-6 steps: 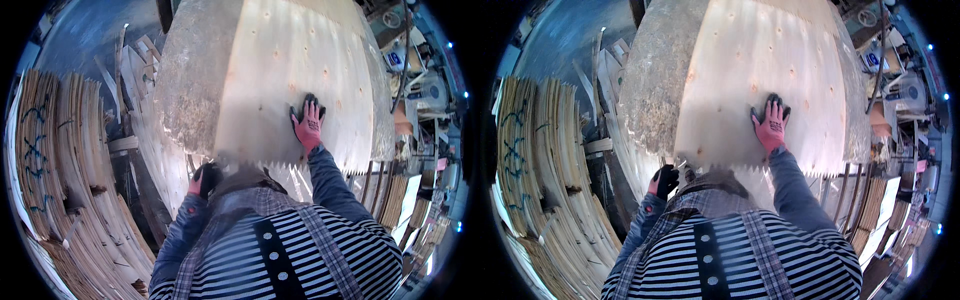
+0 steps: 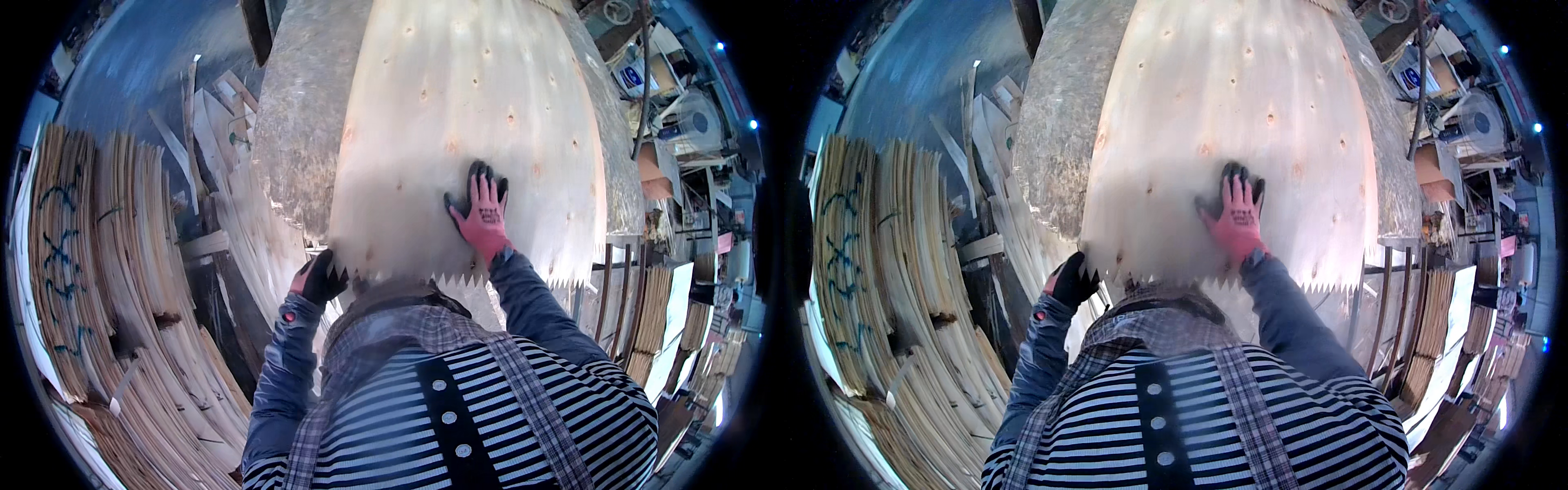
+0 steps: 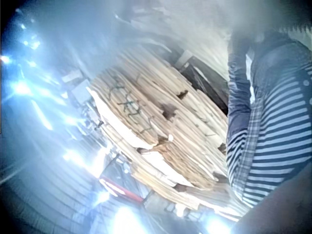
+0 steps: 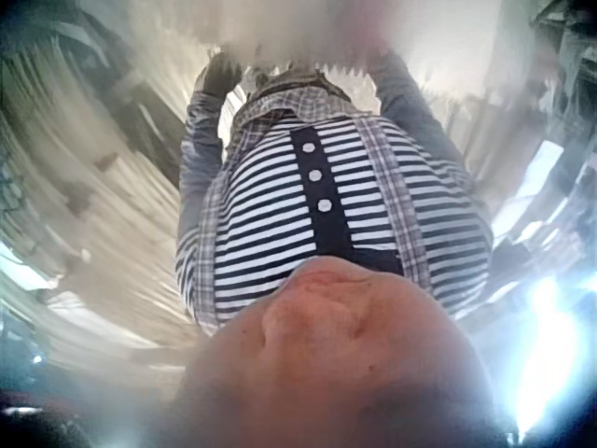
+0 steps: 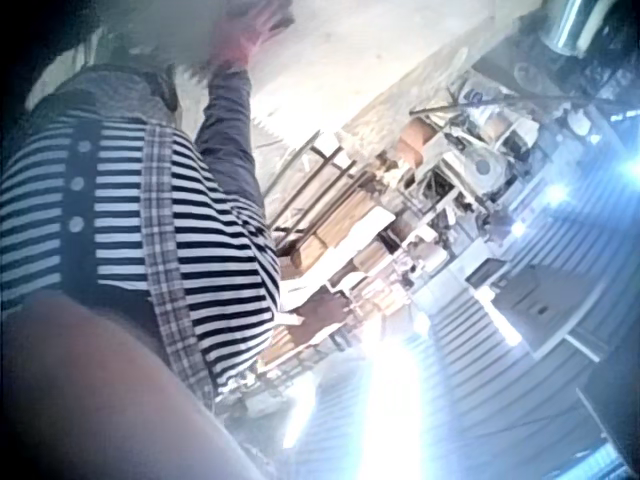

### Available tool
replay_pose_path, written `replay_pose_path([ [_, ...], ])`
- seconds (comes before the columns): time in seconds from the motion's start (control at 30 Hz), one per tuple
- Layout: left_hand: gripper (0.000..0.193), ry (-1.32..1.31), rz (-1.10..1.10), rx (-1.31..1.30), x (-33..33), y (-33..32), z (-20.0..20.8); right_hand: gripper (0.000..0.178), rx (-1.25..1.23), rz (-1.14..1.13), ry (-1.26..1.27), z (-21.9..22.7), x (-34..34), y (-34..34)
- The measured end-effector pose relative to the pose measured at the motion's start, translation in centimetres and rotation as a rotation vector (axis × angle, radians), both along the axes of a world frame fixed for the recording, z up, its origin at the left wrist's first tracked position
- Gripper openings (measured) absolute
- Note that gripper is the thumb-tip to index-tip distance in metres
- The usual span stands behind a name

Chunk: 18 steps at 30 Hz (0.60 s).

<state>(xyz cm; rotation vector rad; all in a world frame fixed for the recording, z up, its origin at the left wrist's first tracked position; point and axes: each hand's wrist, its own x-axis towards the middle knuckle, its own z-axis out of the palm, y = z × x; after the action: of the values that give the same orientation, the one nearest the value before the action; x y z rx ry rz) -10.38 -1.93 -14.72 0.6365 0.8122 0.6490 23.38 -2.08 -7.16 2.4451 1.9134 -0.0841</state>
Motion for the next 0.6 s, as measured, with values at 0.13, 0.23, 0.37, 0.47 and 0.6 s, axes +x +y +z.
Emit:
replay_pose_path([
  [0.13, 0.023, 0.333, -0.138, -0.038, 1.0, 1.4, 11.6, 0.081, 0.055, 0.175, 0.323, 0.6, -1.8, -8.6],
  [0.23, 0.029, 0.198, -0.359, 0.467, 5.9, 1.5, 17.6, 0.081, -0.030, 0.424, 0.363, 2.7, -2.4, -15.2],
  [0.37, 0.033, -0.148, -0.572, 0.310, 11.4, 0.8, 26.0, 0.070, 0.273, 0.192, 0.399, -0.5, -0.1, -20.9],
  [0.47, 0.027, -0.466, -0.541, 0.225, 10.4, 1.2, 25.6, 0.054, 0.423, -0.029, 0.562, 0.5, 0.0, -21.0],
  [0.6, 0.036, -0.219, -0.392, 0.286, 7.9, 2.5, 24.2, 0.042, 0.517, -0.035, 0.397, 2.9, -0.5, -18.2],
])
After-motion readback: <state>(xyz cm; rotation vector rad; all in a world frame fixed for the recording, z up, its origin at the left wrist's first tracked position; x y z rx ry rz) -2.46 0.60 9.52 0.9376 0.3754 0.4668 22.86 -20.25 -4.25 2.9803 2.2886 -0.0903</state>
